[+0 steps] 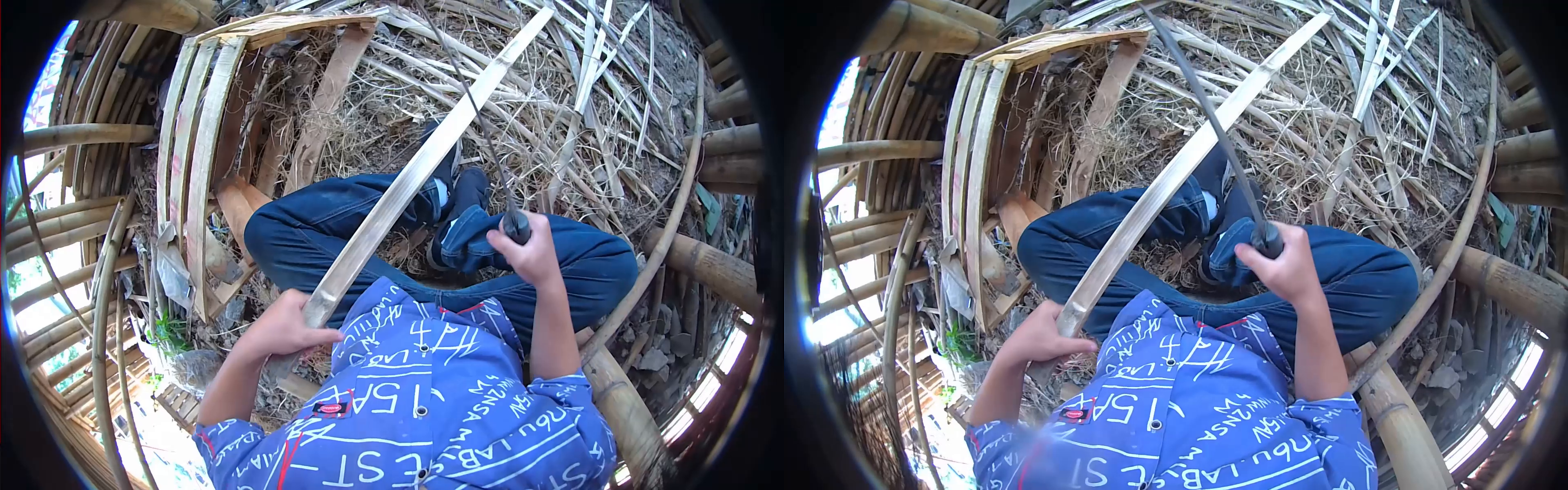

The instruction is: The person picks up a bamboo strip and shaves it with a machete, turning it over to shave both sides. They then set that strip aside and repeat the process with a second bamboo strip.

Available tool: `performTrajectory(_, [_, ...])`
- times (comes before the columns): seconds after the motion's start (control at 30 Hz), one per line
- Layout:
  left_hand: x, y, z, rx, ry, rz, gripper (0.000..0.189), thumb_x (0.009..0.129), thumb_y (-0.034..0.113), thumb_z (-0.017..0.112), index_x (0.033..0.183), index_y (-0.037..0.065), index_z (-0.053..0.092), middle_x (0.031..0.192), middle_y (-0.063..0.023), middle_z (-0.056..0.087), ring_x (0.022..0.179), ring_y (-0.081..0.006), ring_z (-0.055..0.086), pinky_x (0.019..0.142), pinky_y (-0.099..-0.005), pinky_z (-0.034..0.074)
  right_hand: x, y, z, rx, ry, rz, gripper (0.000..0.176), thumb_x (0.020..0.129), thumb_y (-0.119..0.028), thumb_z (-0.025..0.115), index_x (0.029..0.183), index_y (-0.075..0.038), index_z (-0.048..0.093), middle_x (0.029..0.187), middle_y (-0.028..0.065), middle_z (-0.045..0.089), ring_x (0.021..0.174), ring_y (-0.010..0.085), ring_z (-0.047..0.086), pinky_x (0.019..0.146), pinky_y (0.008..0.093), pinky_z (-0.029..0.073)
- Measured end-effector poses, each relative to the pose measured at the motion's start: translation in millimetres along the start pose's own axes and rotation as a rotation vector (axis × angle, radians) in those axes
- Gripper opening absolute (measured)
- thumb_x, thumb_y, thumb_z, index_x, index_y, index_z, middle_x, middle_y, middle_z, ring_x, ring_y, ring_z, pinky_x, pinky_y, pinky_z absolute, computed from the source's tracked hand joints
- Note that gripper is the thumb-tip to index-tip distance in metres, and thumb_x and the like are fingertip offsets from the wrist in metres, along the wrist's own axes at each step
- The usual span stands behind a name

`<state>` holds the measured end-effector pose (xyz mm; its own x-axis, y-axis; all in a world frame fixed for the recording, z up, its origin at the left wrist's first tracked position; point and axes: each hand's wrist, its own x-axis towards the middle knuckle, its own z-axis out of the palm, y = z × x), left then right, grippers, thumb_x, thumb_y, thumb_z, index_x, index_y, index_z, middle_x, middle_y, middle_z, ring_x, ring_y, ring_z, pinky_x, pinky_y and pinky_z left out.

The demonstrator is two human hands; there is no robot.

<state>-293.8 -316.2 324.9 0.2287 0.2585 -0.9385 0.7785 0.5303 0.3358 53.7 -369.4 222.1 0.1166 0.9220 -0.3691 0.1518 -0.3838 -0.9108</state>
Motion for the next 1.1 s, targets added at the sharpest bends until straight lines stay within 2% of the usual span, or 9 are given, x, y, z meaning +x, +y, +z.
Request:
performTrajectory(0.07, [12,15,1,0.268,0.086,0.220,0.041,0.070,0.027,0.082,0.081,-0.006,0.062,0.058,-0.0049,0.057,0.053,-0.0106,0.056,0.052,-0.0295,0.046,-11,-7,3,0.043,0.002,-0.020,0.023,0.073,-0.016,0.075,0.069,-0.001,0.058,0.058,-0.0026,0.053,0.058,0.0042,0.045,0.053,0.0249,0.040])
performTrajectory(0.33, [44,99,41,0.133,0.114,0.609,0.037,0.065,0.018,0.071,0.090,-0.008,0.060,0.069,-0.0055,0.056,0.067,-0.0094,0.051,0.060,-0.0297,0.044,-45,-25,5,-0.134,0.096,-0.110,0.027,0.071,-0.017,0.078,0.064,-0.002,0.056,0.048,0.0026,0.045,0.046,0.0061,0.040,0.045,0.0278,0.036])
performTrajectory(0.4, [59,106,53,0.100,0.045,0.611,0.035,0.066,0.014,0.069,0.091,-0.008,0.060,0.070,-0.0047,0.057,0.067,-0.0084,0.051,0.060,-0.0279,0.044,-48,-33,8,-0.140,0.117,-0.153,0.028,0.072,-0.012,0.076,0.062,-0.003,0.051,0.050,-0.0011,0.042,0.049,0.0059,0.037,0.045,0.0272,0.031])
performTrajectory(0.47, [70,111,64,0.076,-0.038,0.612,0.033,0.066,0.010,0.067,0.093,-0.008,0.061,0.072,-0.0039,0.058,0.068,-0.0074,0.051,0.060,-0.0261,0.044,-49,-35,6,-0.164,0.143,-0.137,0.023,0.071,-0.010,0.074,0.064,-0.001,0.054,0.050,0.0042,0.045,0.047,0.0088,0.039,0.045,0.0285,0.035])
performTrajectory(0.53, [74,113,75,-0.007,-0.083,0.652,0.022,0.067,0.006,0.064,0.084,-0.007,0.058,0.066,-0.0037,0.057,0.063,-0.0081,0.051,0.056,-0.0282,0.044,-50,-40,1,-0.267,0.106,-0.140,0.017,0.065,-0.012,0.074,0.072,-0.002,0.062,0.058,0.0157,0.058,0.053,0.0321,0.061,0.053,0.0357,0.047])
performTrajectory(0.57, [75,113,78,-0.018,-0.091,0.645,0.024,0.067,0.007,0.064,0.086,-0.008,0.059,0.067,-0.0042,0.058,0.063,-0.0082,0.051,0.056,-0.0278,0.044,-50,-43,0,-0.287,0.100,-0.113,0.018,0.063,-0.013,0.073,0.074,-0.002,0.064,0.064,0.0180,0.061,0.064,0.0381,0.062,0.057,0.0391,0.050])
performTrajectory(0.67, [64,122,80,0.000,-0.138,0.584,0.035,0.066,0.005,0.065,0.098,-0.009,0.061,0.078,-0.0011,0.062,0.068,-0.0062,0.052,0.058,-0.0242,0.044,-50,-45,-6,-0.386,0.094,-0.158,0.019,0.063,-0.015,0.073,0.074,-0.002,0.063,0.066,0.0185,0.062,0.065,0.0380,0.062,0.059,0.0402,0.050])
performTrajectory(0.8, [58,124,81,0.026,-0.118,0.522,0.036,0.066,0.006,0.065,0.098,-0.010,0.061,0.078,-0.0035,0.063,0.070,-0.0067,0.054,0.061,-0.0246,0.046,-53,-50,-8,-0.423,0.067,-0.164,0.019,0.063,-0.017,0.072,0.073,-0.003,0.064,0.067,0.0186,0.063,0.066,0.0382,0.062,0.060,0.0416,0.050])
performTrajectory(1.1, [52,119,89,0.078,0.035,0.679,0.035,0.066,0.008,0.065,0.096,-0.009,0.061,0.077,-0.0086,0.065,0.073,-0.0085,0.055,0.066,-0.0277,0.048,-50,-48,-18,-0.572,0.106,-0.237,0.019,0.061,-0.020,0.072,0.070,-0.005,0.064,0.064,0.0169,0.063,0.063,0.0368,0.063,0.059,0.0433,0.049])
